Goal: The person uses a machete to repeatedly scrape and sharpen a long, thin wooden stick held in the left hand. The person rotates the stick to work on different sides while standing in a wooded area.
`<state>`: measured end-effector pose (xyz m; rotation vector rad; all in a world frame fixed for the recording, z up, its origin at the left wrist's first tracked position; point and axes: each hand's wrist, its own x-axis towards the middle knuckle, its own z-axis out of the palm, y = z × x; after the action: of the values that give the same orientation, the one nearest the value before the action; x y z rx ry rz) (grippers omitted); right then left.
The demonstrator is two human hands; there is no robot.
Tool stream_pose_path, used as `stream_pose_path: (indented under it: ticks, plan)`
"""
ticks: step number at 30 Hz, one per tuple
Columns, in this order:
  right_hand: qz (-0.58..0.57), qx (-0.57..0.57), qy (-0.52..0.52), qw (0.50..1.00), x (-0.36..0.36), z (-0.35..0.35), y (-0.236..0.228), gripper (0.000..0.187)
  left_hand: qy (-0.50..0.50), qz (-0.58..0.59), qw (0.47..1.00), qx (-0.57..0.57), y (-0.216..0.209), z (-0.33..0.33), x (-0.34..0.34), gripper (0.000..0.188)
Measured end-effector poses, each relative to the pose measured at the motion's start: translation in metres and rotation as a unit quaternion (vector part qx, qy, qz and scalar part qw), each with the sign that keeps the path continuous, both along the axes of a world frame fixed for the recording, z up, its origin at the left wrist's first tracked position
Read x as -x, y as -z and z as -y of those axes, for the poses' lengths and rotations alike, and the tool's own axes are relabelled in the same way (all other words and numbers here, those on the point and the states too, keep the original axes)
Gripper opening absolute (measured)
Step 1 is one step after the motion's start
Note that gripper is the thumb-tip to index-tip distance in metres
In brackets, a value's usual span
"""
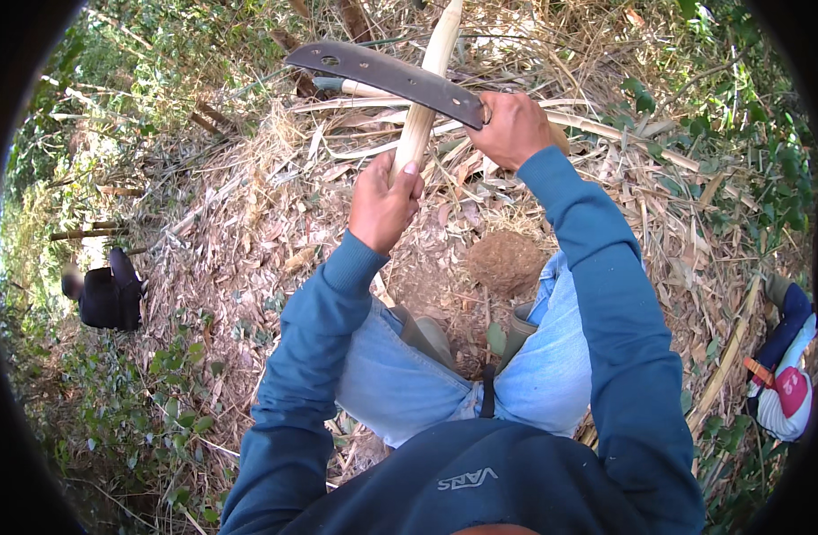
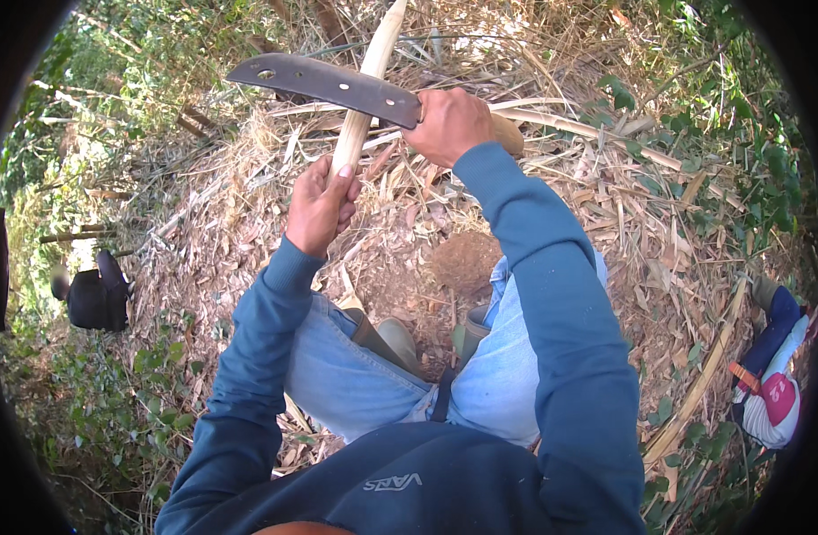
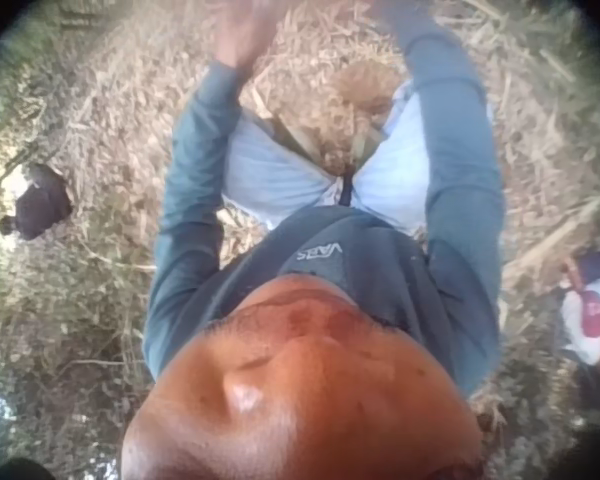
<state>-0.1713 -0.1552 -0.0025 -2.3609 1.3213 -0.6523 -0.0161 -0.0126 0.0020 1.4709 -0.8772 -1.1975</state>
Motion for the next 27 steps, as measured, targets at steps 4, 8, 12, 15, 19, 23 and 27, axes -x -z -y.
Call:
stream_pose_path:
  ticks: [4,8,12,15,19,23,27]
  plan:
    - [-0.029,0.042,-0.098,0.994,0.006,-0.007,-0.003,0.024,-0.005,0.033,0.999,-0.016,-0.004,-0.004,-0.001,0.017]
    - [-0.032,0.006,0.004,0.999,0.012,0.02,0.004,0.028,0.014,0.087,0.996,0.021,0.004,0.0,-0.001,0.02]
    - [0.035,-0.066,0.162,0.984,0.03,0.05,0.005,0.035,0.035,0.107,0.993,0.02,0.014,-0.008,-0.005,0.018]
    - [0.119,-0.052,0.203,0.97,0.037,0.056,0.015,0.042,0.009,0.148,0.988,0.047,0.016,0.001,-0.011,0.016]
    - [0.078,-0.089,0.101,0.988,0.027,0.02,-0.01,0.04,-0.007,0.059,0.997,0.044,0.021,0.017,-0.015,0.037]
    - [0.001,0.022,-0.034,0.999,0.007,-0.008,0.007,0.032,-0.012,-0.001,0.999,0.041,0.013,0.026,-0.005,0.05]
    - [-0.085,0.046,-0.087,0.992,-0.011,-0.024,0.008,0.033,-0.01,-0.011,1.0,-0.012,0.025,0.032,-0.012,0.019]
